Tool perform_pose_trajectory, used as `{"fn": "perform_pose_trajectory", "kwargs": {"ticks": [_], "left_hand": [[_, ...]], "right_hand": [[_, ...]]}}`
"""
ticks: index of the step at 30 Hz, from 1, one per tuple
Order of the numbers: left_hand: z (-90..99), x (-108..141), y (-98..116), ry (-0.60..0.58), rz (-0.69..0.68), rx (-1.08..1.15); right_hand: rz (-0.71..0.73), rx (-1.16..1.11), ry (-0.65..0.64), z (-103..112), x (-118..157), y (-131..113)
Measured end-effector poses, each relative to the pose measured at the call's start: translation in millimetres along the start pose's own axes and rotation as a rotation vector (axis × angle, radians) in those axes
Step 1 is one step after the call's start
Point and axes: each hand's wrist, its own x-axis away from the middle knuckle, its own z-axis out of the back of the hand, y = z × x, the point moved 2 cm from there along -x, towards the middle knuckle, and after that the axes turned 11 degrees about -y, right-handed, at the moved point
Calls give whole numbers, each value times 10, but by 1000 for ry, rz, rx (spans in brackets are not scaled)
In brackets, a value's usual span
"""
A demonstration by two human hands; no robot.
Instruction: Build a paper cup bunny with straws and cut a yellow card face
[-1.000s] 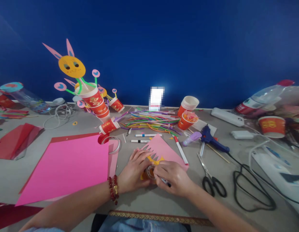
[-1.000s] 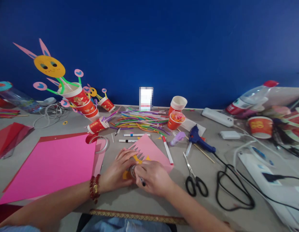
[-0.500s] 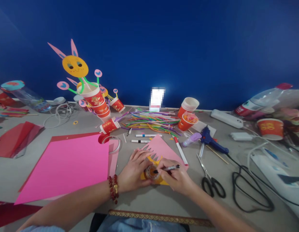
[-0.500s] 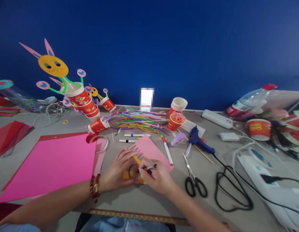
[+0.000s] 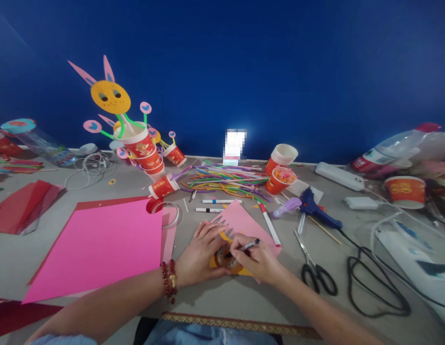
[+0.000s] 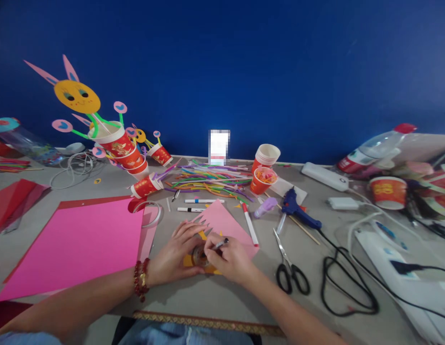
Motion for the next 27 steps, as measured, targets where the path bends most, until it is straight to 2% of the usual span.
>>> {"fn": "perform_pose_trajectory", "kwargs": {"ticks": [7,15,20,27], "left_hand": [[-3,-1,-9,16,-18,-3],[-58,12,-45,56,-27,-16],[-88,22,-64,56,-26,-23],[-89,7,-67,71,-23,15]], "right_hand": [[-99,34,-132,135,-95,-146],[-133,362,-306,251,-355,-356],[-83,602,-349,230,-445,-464],[-93,728,-368,164,-444,-579]]}}
